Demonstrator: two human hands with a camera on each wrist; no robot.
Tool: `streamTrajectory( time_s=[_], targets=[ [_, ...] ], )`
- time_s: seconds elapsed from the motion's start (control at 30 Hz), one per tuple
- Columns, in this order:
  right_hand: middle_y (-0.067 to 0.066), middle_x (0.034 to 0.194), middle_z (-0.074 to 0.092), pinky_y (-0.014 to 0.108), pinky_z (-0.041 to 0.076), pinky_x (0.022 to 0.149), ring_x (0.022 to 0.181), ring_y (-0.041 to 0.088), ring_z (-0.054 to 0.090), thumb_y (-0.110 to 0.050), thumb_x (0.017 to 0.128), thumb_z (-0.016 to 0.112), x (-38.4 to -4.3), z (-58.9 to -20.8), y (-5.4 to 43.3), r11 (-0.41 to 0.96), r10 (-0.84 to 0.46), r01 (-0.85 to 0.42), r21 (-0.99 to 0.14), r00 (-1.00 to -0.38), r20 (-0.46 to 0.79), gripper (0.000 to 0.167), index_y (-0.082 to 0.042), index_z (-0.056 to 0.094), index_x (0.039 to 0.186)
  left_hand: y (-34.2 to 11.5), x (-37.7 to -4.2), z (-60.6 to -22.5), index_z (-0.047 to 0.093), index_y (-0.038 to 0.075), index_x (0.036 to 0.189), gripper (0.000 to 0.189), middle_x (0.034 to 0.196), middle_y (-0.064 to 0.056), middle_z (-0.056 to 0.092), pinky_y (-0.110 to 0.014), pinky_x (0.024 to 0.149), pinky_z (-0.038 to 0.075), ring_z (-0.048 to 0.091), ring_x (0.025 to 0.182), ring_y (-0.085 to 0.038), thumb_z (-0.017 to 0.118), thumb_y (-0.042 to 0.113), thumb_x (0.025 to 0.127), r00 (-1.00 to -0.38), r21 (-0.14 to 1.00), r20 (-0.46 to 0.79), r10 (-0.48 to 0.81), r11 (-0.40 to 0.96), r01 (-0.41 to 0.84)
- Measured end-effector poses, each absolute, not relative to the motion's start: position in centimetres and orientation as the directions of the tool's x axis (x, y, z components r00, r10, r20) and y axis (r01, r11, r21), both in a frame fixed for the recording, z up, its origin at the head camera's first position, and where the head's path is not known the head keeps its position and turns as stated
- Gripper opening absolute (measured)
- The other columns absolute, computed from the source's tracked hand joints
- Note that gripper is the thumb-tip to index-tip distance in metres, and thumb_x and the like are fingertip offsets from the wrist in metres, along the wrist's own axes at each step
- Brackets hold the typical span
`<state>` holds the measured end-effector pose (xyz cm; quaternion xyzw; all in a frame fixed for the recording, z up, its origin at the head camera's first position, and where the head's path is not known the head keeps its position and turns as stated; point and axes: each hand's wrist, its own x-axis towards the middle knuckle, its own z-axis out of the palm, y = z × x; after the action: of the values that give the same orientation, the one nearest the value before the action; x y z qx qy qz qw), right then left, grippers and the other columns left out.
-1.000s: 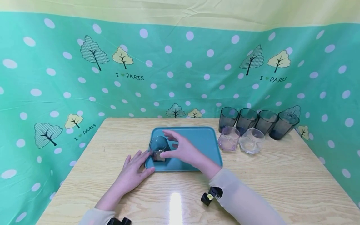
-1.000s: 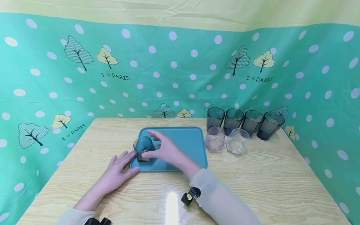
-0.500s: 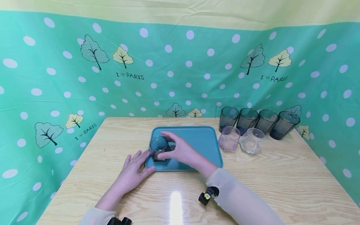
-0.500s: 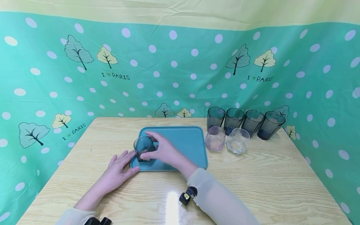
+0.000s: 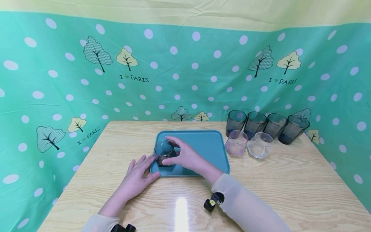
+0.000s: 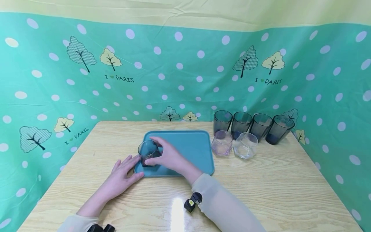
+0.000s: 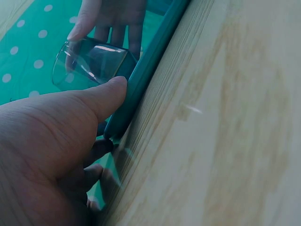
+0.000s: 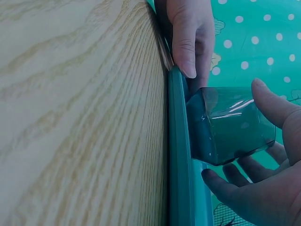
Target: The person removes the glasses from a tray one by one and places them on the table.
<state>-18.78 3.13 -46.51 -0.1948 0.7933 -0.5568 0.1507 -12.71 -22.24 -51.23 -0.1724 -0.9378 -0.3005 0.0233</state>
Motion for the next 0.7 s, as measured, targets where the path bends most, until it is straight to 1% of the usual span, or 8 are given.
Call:
streamTrajectory(
  time_s=[0.17,0.33,0.53,0.7],
  targets=[
    [0.008,0.167,0.049,0.049,0.050,0.119,0.154,0.032,0.046,-0.025,0.091,0.095,-18.77,-46.52,3.03,0.306,-0.469,-0.145,-0.941,-0.883,-0.017,0.095,-0.026,0.044,0.171,-22.24,-12.74,-51.30,0.049,0.003,0.165,0.076,0.167,-0.017,0.052,-0.078,0.127,0.006,0.029,0.162,-0.051,0.075,0.043,0.107,-0.940,0.555,0.147,0.307,0.761,0.335],
    [0.006,0.167,0.050,0.047,0.051,0.117,0.152,0.030,0.049,-0.027,0.091,0.096,-18.85,-46.70,2.94,0.317,-0.463,-0.151,-0.936,-0.886,-0.014,0.094,-0.027,0.044,0.170,-22.22,-12.71,-51.26,0.049,0.003,0.166,0.076,0.167,-0.017,0.051,-0.077,0.127,0.005,0.029,0.162,-0.050,0.076,0.042,0.107,-0.941,0.558,0.144,0.307,0.760,0.333],
    [0.003,0.167,0.050,0.046,0.051,0.117,0.153,0.028,0.047,-0.026,0.091,0.096,-18.91,-46.75,2.92,0.318,-0.464,-0.160,-0.934,-0.886,-0.006,0.093,-0.029,0.045,0.170,-22.19,-12.64,-51.10,0.048,0.003,0.166,0.076,0.168,-0.017,0.051,-0.077,0.127,0.005,0.029,0.162,-0.051,0.075,0.041,0.107,-0.941,0.562,0.141,0.307,0.758,0.331],
    [0.006,0.167,0.050,0.048,0.052,0.116,0.152,0.030,0.048,-0.026,0.091,0.095,-18.80,-46.68,2.93,0.313,-0.468,-0.161,-0.936,-0.884,-0.005,0.094,-0.026,0.045,0.170,-22.21,-12.64,-51.13,0.048,0.003,0.166,0.076,0.168,-0.017,0.051,-0.077,0.127,0.005,0.029,0.162,-0.051,0.075,0.042,0.107,-0.941,0.561,0.142,0.307,0.759,0.332]
  ],
)
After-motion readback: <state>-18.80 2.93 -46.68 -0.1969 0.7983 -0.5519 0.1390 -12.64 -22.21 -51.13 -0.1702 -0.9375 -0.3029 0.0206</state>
